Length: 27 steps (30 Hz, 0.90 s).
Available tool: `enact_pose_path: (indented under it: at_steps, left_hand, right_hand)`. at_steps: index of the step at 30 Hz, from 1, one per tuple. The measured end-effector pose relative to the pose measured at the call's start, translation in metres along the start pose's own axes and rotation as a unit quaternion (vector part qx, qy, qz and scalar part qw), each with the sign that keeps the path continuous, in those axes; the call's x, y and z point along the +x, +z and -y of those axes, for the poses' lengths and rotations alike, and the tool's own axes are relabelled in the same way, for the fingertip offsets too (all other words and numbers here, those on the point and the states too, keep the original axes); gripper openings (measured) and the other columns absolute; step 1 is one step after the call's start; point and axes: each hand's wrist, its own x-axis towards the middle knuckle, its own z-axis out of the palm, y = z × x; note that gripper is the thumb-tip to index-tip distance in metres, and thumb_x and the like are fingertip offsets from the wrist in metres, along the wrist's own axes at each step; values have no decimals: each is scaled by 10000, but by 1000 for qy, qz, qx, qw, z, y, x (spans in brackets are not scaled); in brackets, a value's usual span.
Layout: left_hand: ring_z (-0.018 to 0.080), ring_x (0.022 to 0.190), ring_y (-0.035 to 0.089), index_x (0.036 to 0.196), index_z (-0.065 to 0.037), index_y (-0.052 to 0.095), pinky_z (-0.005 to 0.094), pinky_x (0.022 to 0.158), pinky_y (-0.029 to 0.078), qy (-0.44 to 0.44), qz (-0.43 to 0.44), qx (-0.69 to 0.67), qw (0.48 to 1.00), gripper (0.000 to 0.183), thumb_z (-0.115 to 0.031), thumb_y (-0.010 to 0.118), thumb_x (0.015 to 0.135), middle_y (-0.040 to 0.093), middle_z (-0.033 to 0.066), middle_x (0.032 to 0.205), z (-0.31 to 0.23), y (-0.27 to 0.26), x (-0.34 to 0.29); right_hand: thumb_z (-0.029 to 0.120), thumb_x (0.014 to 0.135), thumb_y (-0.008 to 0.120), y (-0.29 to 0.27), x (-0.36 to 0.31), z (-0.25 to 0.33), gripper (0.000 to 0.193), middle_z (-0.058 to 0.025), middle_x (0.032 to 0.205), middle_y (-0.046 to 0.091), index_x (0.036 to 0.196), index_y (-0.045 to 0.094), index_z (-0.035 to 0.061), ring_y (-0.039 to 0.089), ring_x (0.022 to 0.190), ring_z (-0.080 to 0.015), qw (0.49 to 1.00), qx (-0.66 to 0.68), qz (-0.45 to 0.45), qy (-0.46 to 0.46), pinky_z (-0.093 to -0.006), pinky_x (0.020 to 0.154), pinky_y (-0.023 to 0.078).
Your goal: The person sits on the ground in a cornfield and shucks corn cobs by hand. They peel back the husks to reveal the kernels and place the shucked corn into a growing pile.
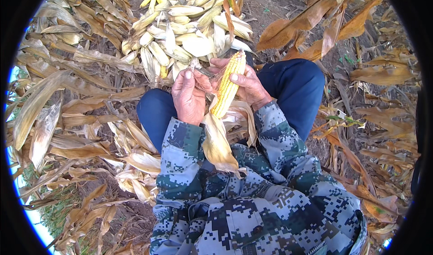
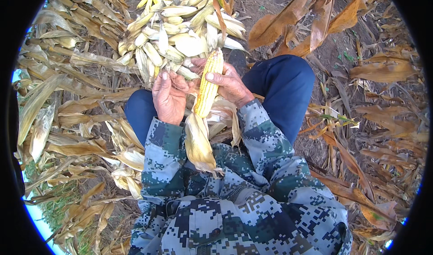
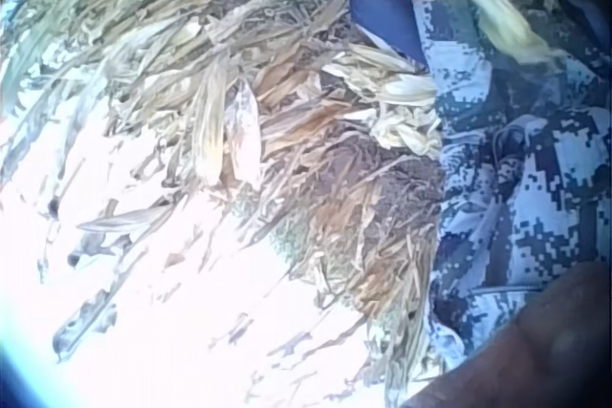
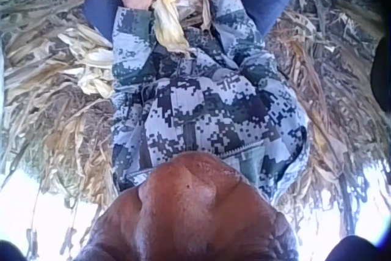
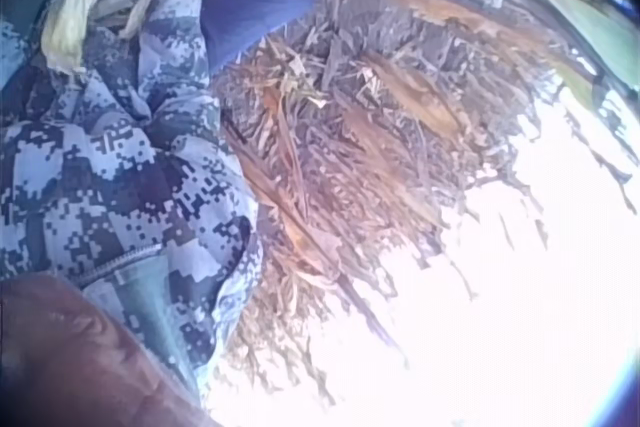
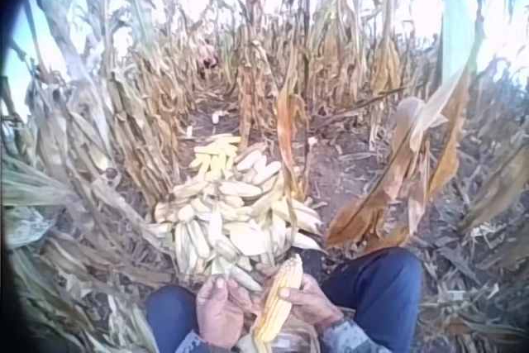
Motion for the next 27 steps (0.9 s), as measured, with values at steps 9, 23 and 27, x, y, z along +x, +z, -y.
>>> enact_pose_path:
  at_steps: [9,23,27]
  left_hand:
    - [32,686,546,1191,-13,647,200,592,447,-85,-33,255,963,264,-195,699,1008,655,6,865,-5,4,-25]
    - [119,1022,644,1377,65,574,269,878,534,-87,37,458,884,411,-148,639,1032,700,89,1158,30,-13,16]
    - [95,922,660,1282,40,648,248,783,549,-183,20,389,903,332,-191,628,1045,707,81,1088,18,-2,21]
  right_hand:
    - [250,894,736,1,0,13,628,-227,1547,442,1401,521,-53,489,1398,-385,997,40,-44,-43,-563,1128,458]
    - [194,761,702,0,1,-2,790,-175,1586,419,1471,472,-65,438,1444,-322,999,27,-30,-29,-452,1223,331]
    - [185,737,702,2,-2,-5,816,-176,1601,407,1477,467,-67,426,1453,-313,999,11,-31,3,-436,1246,284]
